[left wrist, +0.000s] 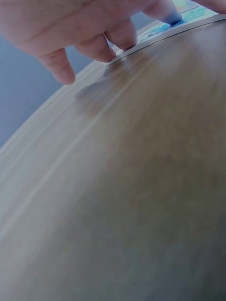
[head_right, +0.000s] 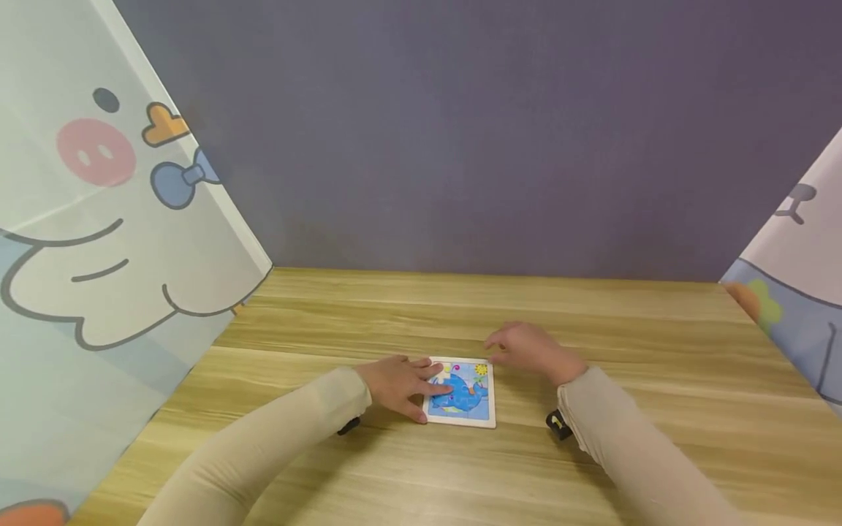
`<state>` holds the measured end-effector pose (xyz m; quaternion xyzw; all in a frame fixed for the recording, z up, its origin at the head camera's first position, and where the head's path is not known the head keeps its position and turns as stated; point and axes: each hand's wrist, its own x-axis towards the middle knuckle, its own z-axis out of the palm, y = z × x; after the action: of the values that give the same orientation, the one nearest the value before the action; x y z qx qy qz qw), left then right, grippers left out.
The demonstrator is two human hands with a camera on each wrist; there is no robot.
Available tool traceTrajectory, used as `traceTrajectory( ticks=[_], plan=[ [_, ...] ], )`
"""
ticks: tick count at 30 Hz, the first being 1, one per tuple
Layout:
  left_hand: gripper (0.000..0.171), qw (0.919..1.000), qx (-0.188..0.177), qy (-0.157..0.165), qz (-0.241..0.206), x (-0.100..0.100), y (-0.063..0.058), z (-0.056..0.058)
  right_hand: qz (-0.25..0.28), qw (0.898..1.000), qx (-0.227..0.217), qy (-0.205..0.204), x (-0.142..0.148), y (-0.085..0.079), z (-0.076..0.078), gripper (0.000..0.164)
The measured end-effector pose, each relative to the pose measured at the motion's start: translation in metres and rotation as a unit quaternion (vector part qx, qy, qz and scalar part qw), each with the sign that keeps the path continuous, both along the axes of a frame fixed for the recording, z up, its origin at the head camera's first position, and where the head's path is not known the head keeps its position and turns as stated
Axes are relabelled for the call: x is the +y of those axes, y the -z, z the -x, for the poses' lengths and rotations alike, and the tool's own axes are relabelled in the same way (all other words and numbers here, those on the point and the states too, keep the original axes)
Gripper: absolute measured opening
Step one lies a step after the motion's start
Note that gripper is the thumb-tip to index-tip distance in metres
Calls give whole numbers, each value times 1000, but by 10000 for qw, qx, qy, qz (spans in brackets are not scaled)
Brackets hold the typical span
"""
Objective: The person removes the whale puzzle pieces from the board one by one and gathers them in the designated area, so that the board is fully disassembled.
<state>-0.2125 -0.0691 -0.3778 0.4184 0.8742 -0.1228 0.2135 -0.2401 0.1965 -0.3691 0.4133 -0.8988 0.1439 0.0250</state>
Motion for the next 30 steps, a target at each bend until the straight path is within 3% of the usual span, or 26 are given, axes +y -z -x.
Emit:
traceTrajectory(
  ticks=[5,19,30],
  plan=[
    [67,10000,-66,-43,-1,-1,-1,1,-352,9989,267,-173,-20,3,1,19],
    [66,10000,-19,54,35,-1,-3,0,-953,9946,73,-395,-54,2,0,18],
    [66,9999,-136,-45,13,1,0,1,-1136,9930,-297,-112,-60,9,2,17]
  ],
)
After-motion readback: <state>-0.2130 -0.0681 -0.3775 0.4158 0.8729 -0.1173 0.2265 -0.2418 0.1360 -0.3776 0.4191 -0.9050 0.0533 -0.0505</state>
